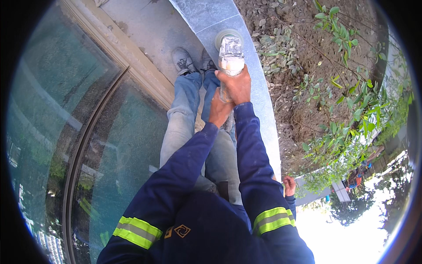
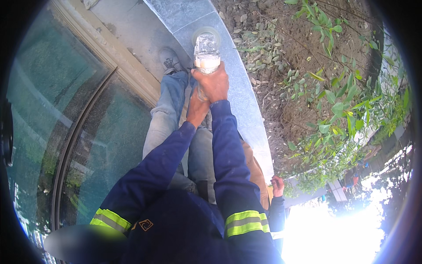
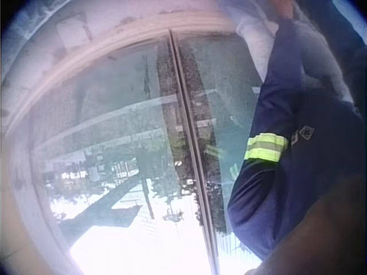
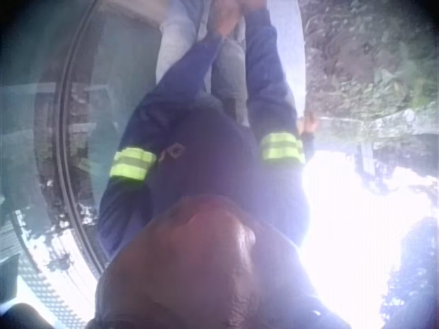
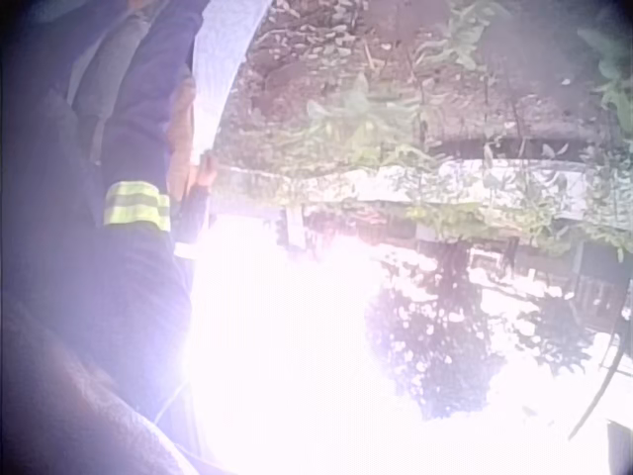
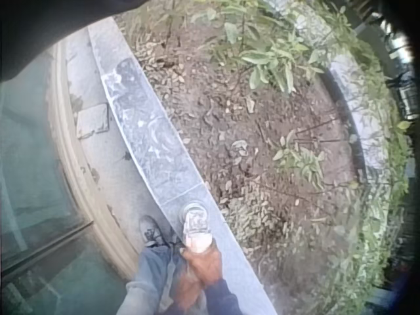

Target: The person uses an angle grinder to grind a concrete ledge adjacent to a glass wall. The person holds the tool with both hands and moves it along the ledge surface, generating dust.

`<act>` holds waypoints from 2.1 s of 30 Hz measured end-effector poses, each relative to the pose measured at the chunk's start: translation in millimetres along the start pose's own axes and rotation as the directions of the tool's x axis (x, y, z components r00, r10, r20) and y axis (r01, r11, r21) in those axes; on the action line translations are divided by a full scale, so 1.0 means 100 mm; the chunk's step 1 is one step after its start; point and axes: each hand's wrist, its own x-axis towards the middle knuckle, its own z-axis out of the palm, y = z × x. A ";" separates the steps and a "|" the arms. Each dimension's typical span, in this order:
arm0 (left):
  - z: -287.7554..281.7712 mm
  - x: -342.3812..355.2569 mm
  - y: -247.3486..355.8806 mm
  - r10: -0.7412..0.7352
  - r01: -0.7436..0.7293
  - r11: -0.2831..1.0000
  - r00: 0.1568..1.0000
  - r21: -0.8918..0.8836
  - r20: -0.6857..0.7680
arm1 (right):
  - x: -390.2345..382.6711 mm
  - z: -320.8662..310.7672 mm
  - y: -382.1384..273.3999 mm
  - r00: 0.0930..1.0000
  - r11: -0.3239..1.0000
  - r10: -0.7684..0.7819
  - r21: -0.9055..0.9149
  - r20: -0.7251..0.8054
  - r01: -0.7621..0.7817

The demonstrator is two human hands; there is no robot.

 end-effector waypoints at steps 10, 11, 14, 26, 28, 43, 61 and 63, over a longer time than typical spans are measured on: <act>0.05 0.13 0.00 0.077 -0.076 0.994 0.997 -0.081 0.010 | 0.11 0.01 -0.04 0.999 0.998 -0.050 -0.033 0.017 0.051; 0.03 0.11 -0.02 0.078 -0.077 0.995 0.997 -0.067 0.005 | 0.10 0.02 -0.04 0.999 0.998 -0.038 -0.051 0.020 0.039; 0.02 0.01 -0.04 0.040 -0.040 0.999 0.999 -0.010 0.008 | 0.02 0.00 -0.01 1.000 0.998 -0.005 -0.061 0.013 0.006; 0.01 0.15 -0.18 0.109 -0.113 0.985 0.993 -0.127 -0.034 | 0.10 0.11 -0.09 0.995 0.995 -0.062 -0.080 0.073 0.067; -0.05 0.09 -0.22 0.108 -0.114 0.988 0.992 -0.106 -0.061 | -0.04 0.15 -0.18 0.994 0.987 -0.006 -0.158 0.110 0.024; 0.09 0.40 0.20 0.131 -0.127 0.988 0.990 -0.086 0.051 | 0.41 -0.02 -0.18 0.991 0.994 -0.109 0.008 -0.079 0.110; 0.14 0.30 0.13 0.090 -0.087 0.995 0.994 -0.046 0.056 | 0.32 -0.09 -0.14 0.992 0.994 -0.107 -0.009 -0.073 0.107; 0.09 0.35 0.14 0.092 -0.091 0.994 0.996 -0.059 0.016 | 0.32 0.00 -0.26 0.993 0.992 -0.114 -0.057 -0.042 0.111</act>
